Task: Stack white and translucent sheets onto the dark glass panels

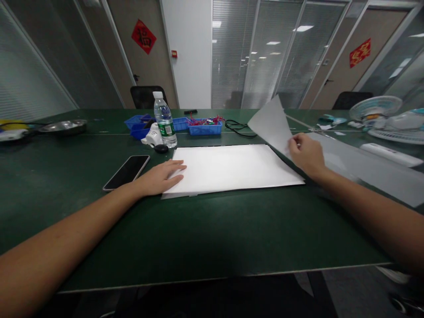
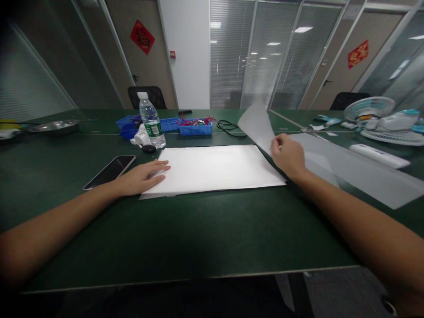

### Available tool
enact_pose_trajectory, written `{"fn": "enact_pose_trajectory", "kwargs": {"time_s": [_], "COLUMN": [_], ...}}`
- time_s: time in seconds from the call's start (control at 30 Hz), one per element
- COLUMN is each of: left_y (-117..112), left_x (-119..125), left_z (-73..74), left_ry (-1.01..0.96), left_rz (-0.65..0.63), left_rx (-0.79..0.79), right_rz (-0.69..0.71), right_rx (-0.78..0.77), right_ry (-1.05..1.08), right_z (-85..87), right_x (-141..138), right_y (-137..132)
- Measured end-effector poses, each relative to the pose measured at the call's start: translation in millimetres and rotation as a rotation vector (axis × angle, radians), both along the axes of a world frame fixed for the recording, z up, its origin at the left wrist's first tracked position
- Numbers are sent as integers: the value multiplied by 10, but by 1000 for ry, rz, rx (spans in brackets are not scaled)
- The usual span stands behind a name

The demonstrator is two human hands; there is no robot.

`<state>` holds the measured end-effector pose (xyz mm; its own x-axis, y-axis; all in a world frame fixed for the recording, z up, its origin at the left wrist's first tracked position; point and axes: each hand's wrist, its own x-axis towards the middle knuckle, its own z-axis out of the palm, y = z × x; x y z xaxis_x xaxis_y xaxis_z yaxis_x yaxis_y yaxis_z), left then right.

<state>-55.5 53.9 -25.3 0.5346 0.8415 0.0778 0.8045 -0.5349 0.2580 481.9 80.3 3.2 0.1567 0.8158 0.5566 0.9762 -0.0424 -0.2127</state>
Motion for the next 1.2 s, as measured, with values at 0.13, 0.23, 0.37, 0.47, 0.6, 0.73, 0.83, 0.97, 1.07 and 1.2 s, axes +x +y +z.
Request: {"fn": "enact_pose_trajectory", "kwargs": {"time_s": [0.13, 0.23, 0.37, 0.47, 0.6, 0.73, 0.83, 0.97, 1.07, 1.2], "left_y": [-10, -11, -11, -6, 1, 2, 5, 7, 6, 3], "left_x": [2, 2, 2, 2, 2, -1, -8, -9, -9, -14], "left_z": [8, 9, 12, 8, 1, -2, -6, -8, -7, -11], "left_ry": [-2, -6, -5, -12, -8, 1, 8, 7, 6, -8], "left_rz": [10, 11, 6, 3, 5, 5, -3, -5, 5, -3], "left_rx": [-3, 7, 9, 12, 9, 11, 14, 15, 4, 3], "right_rz": [334, 673, 1025, 1157, 1224, 1301, 1359, 1359, 1357, 1375], "right_rx": [7, 11, 52, 68, 51, 23, 40, 41, 16, -24], "right_ry": [-237, -456, -545, -537, -527, -486, -472, -470, -452, -425], "right_z": [-53, -91, -82, -55, -58, -95, -115, -137, -157, -165], "right_x": [-393, -643, -827, -862, -873, -925, -966, -972, -960, -964], "right_y": [-228, -398, -528, -568, -589, -593, -591, -575, -560, -568]}}
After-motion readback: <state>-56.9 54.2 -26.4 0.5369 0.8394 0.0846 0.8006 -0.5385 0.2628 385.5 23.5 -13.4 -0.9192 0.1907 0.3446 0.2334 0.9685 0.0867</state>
